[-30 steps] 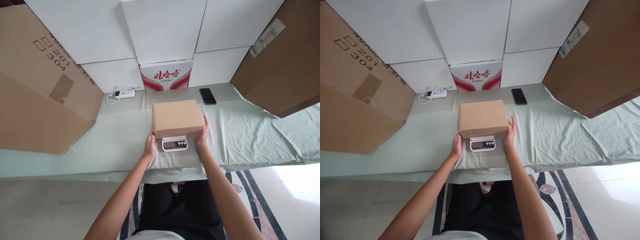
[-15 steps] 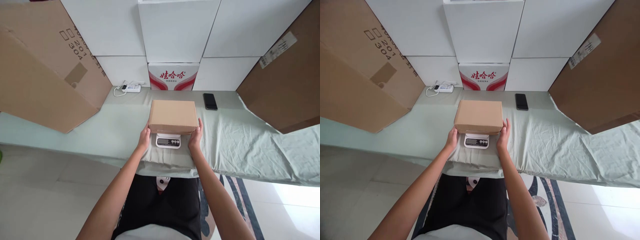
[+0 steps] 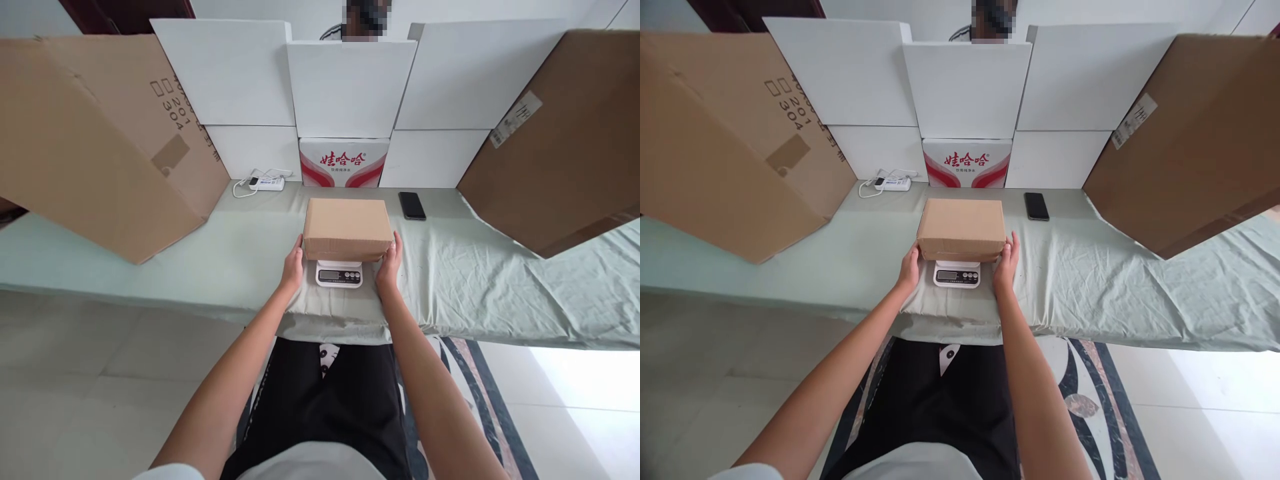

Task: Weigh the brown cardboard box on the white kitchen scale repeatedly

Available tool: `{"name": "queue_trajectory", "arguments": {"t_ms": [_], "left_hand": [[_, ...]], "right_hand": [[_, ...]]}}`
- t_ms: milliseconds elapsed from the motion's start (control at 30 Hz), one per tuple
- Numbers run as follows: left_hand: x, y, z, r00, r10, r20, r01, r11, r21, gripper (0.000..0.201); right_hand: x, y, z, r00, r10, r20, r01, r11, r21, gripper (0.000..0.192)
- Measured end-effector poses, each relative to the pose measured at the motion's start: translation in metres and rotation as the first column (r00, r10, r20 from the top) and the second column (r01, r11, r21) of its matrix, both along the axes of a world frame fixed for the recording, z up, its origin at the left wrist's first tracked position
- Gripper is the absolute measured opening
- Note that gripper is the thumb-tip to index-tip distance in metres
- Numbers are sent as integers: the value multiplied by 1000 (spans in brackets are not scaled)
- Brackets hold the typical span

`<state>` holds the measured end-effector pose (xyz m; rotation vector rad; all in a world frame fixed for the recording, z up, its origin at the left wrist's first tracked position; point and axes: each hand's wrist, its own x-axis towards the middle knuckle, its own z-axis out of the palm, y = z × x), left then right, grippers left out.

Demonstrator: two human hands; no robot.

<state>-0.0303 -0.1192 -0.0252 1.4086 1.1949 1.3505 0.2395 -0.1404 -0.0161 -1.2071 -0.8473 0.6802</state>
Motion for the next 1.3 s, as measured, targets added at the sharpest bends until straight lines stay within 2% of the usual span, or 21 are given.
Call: {"name": "queue_trajectory", "arguments": {"t_ms": [133,233,333,500,633,767,867,967,1100,1300], "left_hand": [[1,-1,-1,998,42,48,-42,999,0,78],[2,-5,2,998,14,65,-17,999,49,80],[3,-9,4,996,-19,91,11,996,84,85],[2,-5,6,974,-42,224,42,999,7,93],[4,25,22,962,-95,258,86,995,46,90],[13,82,35,959,-77,274,44,991,122,97],[19,119,26,965,-68,252,46,995,92,99],[23,138,7,973,-61,224,54,998,40,99],[25,145,-11,975,-80,209,85,996,-14,94],[25,147,-12,980,-78,185,85,996,-25,85]], "right_hand": [[1,3,-4,999,-40,27,40,999,22,77],[0,4,-3,997,-69,27,68,997,49,69],[-2,1,1,994,-86,66,77,988,132,62],[-9,-6,10,985,-68,158,39,982,183,54],[-7,15,28,974,-27,225,-23,976,218,61],[4,72,38,966,33,255,-100,961,257,86],[11,110,28,952,71,296,-148,958,246,91],[14,126,11,944,62,325,-141,964,225,90],[17,131,1,932,87,351,-168,964,206,89],[26,142,-6,926,87,367,-157,974,166,88]]}}
